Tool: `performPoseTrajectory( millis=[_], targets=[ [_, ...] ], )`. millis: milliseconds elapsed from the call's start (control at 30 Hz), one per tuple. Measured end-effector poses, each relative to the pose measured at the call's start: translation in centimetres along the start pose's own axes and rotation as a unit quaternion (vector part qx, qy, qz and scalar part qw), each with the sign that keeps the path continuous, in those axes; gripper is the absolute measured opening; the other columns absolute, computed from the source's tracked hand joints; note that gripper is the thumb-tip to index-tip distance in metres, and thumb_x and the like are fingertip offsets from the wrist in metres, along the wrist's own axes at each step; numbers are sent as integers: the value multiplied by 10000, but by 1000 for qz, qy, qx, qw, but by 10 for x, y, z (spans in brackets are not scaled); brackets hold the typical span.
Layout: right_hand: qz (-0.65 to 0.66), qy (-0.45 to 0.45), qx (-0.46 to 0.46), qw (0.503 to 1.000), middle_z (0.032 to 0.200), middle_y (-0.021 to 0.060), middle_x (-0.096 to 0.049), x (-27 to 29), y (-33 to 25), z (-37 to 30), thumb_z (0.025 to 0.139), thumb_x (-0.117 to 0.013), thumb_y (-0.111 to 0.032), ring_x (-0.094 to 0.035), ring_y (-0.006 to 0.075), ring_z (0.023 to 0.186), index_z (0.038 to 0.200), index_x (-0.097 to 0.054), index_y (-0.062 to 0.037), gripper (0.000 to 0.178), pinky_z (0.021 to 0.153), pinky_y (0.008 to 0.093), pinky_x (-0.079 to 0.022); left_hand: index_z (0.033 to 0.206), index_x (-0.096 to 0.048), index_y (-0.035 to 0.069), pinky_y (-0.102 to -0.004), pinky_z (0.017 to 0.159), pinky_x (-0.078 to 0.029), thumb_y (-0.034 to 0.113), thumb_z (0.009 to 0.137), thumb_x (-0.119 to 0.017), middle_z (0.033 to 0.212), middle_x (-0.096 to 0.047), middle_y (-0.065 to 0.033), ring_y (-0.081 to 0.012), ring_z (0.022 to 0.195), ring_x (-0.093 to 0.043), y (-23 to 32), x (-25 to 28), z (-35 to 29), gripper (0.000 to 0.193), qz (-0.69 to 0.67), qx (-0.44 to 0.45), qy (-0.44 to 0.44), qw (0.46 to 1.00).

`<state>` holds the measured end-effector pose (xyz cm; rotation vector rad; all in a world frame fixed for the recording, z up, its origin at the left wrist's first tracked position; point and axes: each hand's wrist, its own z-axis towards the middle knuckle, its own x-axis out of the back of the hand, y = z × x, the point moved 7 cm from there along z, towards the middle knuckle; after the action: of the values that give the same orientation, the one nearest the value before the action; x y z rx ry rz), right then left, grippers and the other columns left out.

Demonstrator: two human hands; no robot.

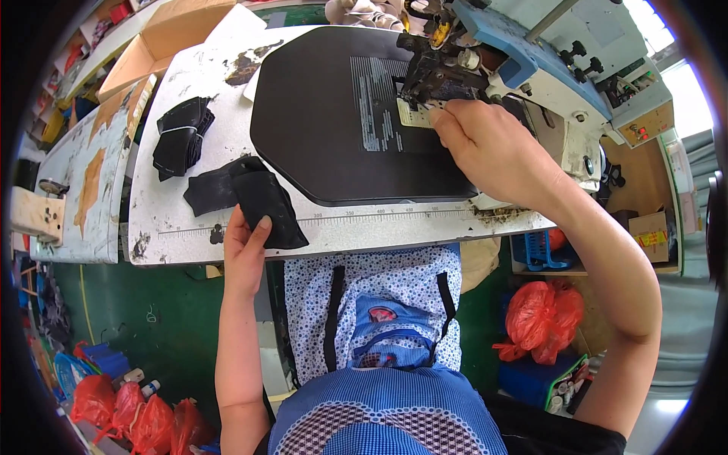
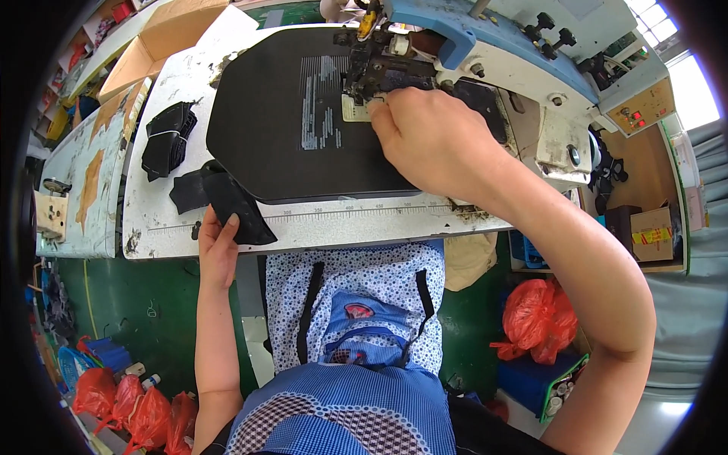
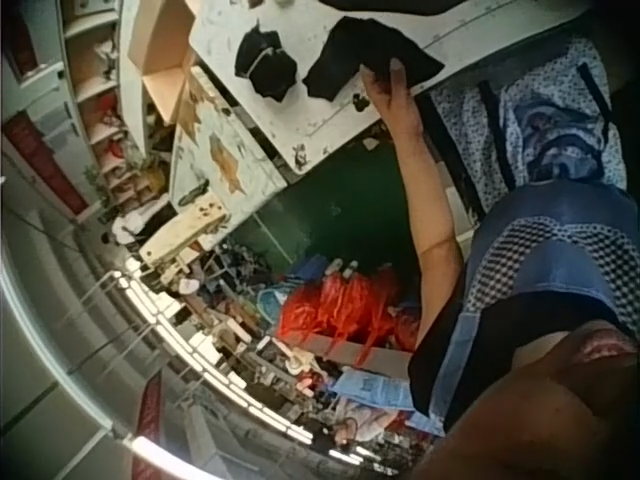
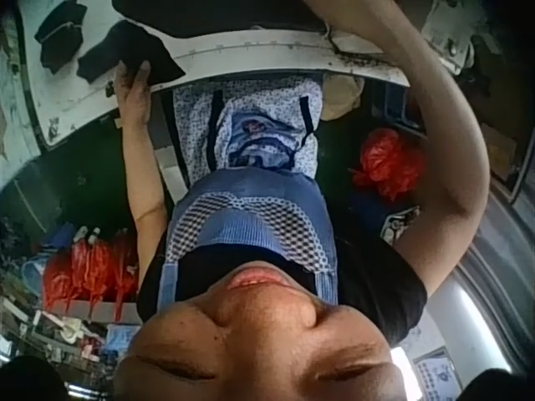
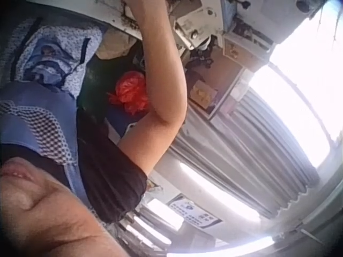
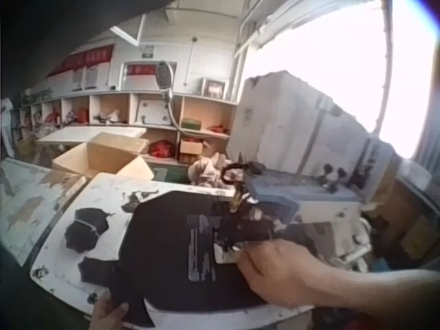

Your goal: The recorder is using an industrial sewing machine to stitch together small black fabric components for shoes.

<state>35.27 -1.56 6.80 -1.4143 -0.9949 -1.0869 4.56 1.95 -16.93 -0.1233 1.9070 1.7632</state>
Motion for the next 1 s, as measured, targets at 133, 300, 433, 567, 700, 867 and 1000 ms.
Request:
performPoseTrajectory(
  millis=[133, 300, 433, 567, 700, 867, 1000],
  targets=[
    [-96, -13, 33, 995, 892, 297, -744, -2, -13, 4, 1073, -491, -308, -728, 512, 885, 952, -742, 39, 446, 827, 576, -596, 1489, -581, 46, -300, 1107, -486, 45, 1058, -671, 1379, -695, -49, -136, 1251, -648, -1, 1, 2, 440, -12, -6, -4, 1000],
    [-119, 7, 45, 992, 901, 294, -746, -3, -12, -1, 1070, -485, -307, -731, 503, 892, 933, -743, 38, 452, 826, 566, -601, 1495, -576, 47, -301, 1114, -486, 44, 1061, -669, 1384, -694, -57, -137, 1256, -648, -3, 2, 3, 444, -22, 9, 3, 1000],
    [14, -5, -4, 1000, 969, 317, -735, 2, 5, -4, 1085, -469, -350, -704, 520, 995, 979, -739, 56, 499, 920, 569, -567, 1500, -573, 47, -300, 1116, -486, 38, 1058, -672, 1385, -693, -57, -138, 1257, -646, -2, 2, 1, 453, -22, 7, -7, 1000],
    [35, -19, -35, 999, 1018, 351, -713, 3, 1, -4, 1095, -446, -372, -673, 528, 1071, 1020, -743, 66, 535, 991, 567, -528, 1506, -568, 44, -304, 1123, -484, 29, 1055, -671, 1390, -688, -59, -142, 1259, -645, -4, 3, 3, 463, -34, 1, -10, 999],
    [143, -51, -118, 981, 1080, 322, -726, 3, -9, -4, 1097, -428, -364, -695, 495, 1089, 1144, -705, 78, 524, 1008, 557, -522, 1510, -563, 39, -313, 1127, -488, 23, 1054, -669, 1399, -680, -60, -148, 1265, -643, -5, 8, 3, 468, -50, -1, -11, 999],
    [263, -80, -238, 932, 1107, 263, -729, -19, -12, -1, 1057, -513, -267, -720, 445, 1092, 1236, -660, 80, 417, 980, 513, -562, 1504, -571, 40, -321, 1112, -503, 22, 1061, -651, 1377, -690, -57, -150, 1251, -654, 1, 11, -3, 451, -74, -8, -19, 997],
    [-78, -41, 12, 996, 958, 219, -691, -10, -24, 2, 1048, -523, -240, -697, 375, 917, 1122, -660, 41, 322, 838, 447, -566, 1511, -555, 27, -323, 1115, -501, 11, 1062, -645, 1402, -676, -71, -155, 1269, -644, -2, -2, 6, 458, -89, -18, -58, 994]
  ],
)
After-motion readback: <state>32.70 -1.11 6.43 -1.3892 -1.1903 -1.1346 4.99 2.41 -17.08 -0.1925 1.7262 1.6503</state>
